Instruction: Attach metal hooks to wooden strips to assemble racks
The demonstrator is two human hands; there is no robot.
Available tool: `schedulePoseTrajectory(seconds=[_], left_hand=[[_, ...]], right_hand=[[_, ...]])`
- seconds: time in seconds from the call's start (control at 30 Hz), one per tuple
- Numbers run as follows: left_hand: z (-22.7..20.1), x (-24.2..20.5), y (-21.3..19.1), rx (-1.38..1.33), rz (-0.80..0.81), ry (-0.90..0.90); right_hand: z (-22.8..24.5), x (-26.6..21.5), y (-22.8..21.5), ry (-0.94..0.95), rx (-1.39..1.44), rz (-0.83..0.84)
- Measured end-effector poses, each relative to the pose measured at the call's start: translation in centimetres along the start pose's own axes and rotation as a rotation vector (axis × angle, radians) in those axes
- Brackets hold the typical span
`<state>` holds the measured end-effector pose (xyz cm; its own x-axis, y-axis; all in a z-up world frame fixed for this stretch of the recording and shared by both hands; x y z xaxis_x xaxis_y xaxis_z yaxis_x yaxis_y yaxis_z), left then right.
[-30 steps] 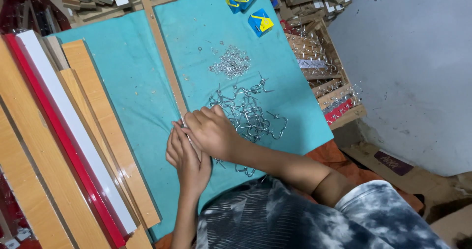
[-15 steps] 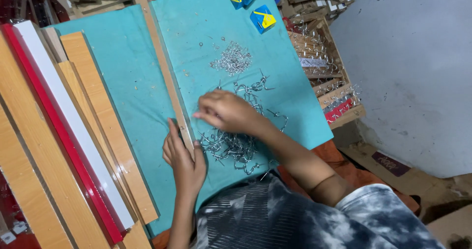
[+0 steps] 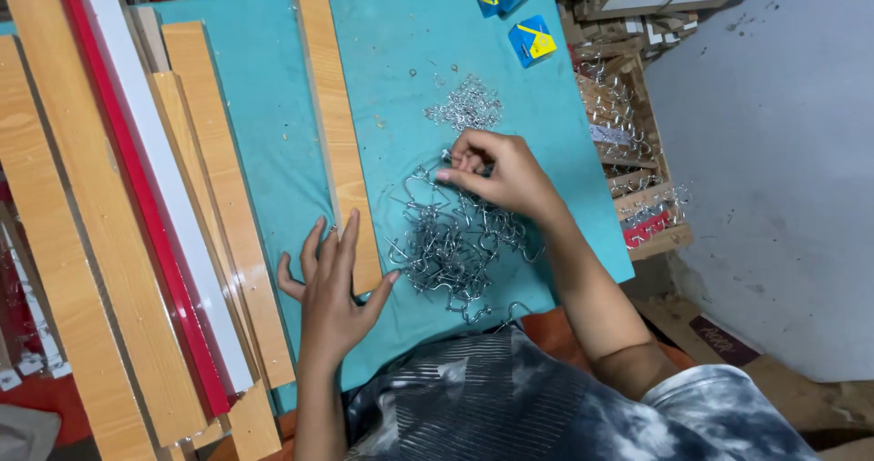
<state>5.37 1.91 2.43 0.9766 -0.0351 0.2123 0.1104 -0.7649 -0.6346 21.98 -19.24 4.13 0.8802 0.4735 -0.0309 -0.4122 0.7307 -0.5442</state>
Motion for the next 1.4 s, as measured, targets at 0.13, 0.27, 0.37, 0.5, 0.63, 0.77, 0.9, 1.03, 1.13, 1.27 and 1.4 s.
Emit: schedulePoseTrajectory(seconds=[0.13,0.27,0.37,0.5,0.63,0.77,0.9,1.03,1.13,1.27,1.4], left_hand=[[-0.1,0.0,-0.3,0.005,0.019,0.006],[0.3,-0.3,0.2,0.053,0.051,0.018],[0.8,-0.7,0.5,0.092,0.048,0.032],[0.9,-0.9,0.6,0.105,0.033,0.043],[1.0,-0.8,0.6,0.111,0.029,0.06],[1.2,-0.8,0.7,0.1,0.026,0.058],[1.2,-0.8,0.8,0.125,0.022,0.067],[1.3,-0.9,1.0,0.145,0.024,0.063],[1.3,-0.9,0.9,0.144,0.021,0.065],[1.2,-0.9,0.9,0.154,0.035,0.061],[1.1,-0.9,0.9,0.146,0.037,0.055]], right_hand=[[3.4,-1.9,2.1,-0.047,0.212,0.154],[6.3,-3.6,6.6,-0.171,0.134,0.337],[6.2,-4.2,8.6,-0.193,0.059,0.313],[5.7,-4.6,9.4,-0.183,0.032,0.264],[5.8,-5.1,9.4,-0.209,-0.009,0.24],[5.7,-5.3,9.4,-0.206,-0.011,0.223],[5.7,-5.4,9.5,-0.232,0.018,0.211],[5.3,-5.6,9.8,-0.227,0.034,0.206],[4.9,-5.7,9.9,-0.222,0.047,0.199],[4.8,-5.6,9.8,-0.201,0.076,0.186],[5.1,-5.6,9.9,-0.22,0.064,0.185]])
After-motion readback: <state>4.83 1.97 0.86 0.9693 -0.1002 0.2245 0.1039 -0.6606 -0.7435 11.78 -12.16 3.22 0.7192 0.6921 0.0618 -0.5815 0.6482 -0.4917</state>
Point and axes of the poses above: each hand's wrist, its own x-axis towards the middle knuckle, its own y-axis out of the palm, z = x × y, the point moved 6 cm from there along x, towards the middle knuckle, and after that the axes turned 6 degrees about y, right-handed, at the moved point
